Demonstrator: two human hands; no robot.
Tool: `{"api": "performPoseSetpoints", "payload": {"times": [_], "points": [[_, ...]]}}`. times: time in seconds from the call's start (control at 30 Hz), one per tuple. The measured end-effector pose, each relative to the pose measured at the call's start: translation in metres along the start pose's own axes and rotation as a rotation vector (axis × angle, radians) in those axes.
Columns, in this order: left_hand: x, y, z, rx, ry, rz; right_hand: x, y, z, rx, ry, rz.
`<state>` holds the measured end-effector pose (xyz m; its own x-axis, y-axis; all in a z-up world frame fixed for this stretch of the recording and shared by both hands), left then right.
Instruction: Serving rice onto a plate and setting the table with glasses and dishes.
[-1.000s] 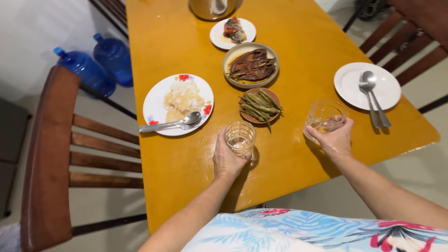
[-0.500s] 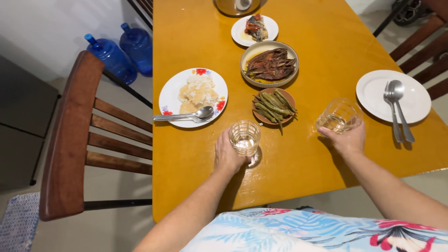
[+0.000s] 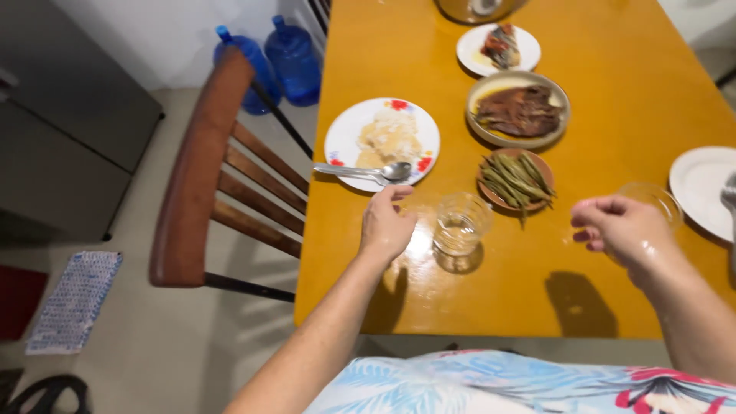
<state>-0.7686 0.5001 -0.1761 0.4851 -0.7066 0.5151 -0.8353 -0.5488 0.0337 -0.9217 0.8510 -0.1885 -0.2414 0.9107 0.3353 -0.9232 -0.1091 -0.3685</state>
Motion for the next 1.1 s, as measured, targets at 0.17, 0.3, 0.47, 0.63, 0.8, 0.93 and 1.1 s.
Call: {"api": "performPoseSetpoints", "payload": {"times": [0.17,0.3,0.47,0.63,0.8,0.93,1.1], "points": [[0.053,0.001,-0.013,-0.080,-0.277,0.012,-0.064,-0.044,0.103,0.316,-0.003,-0.006],[0.120,-0.009,-0.023,-0.146,-0.322,-0.016,-0.136,-0.086,0.147,0.355,0.138,0.084],[0.208,-0.018,-0.013,-0.225,-0.408,0.003,-0.235,-0.145,0.184,0.383,0.201,0.171],[0.291,-0.020,0.007,-0.211,-0.428,-0.034,-0.322,-0.188,0.210,0.424,0.242,0.271],[0.359,-0.032,0.024,-0.247,-0.464,-0.120,-0.391,-0.215,0.242,0.427,0.238,0.379],[0.408,-0.050,0.035,-0.187,-0.376,-0.244,-0.450,-0.228,0.272,0.459,0.240,0.596],[0.458,-0.077,0.064,-0.103,-0.334,-0.401,-0.530,-0.255,0.302,0.541,0.176,0.844]]}}
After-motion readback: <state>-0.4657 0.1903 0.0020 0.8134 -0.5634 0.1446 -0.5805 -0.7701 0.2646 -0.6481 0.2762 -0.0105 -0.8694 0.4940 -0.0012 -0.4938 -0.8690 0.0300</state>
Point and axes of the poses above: each hand's wrist, its own y-axis towards the middle knuckle, its own x-axis out of the back of the hand, z = x × y, the point moved 4 cm from there along y, towards the middle knuckle
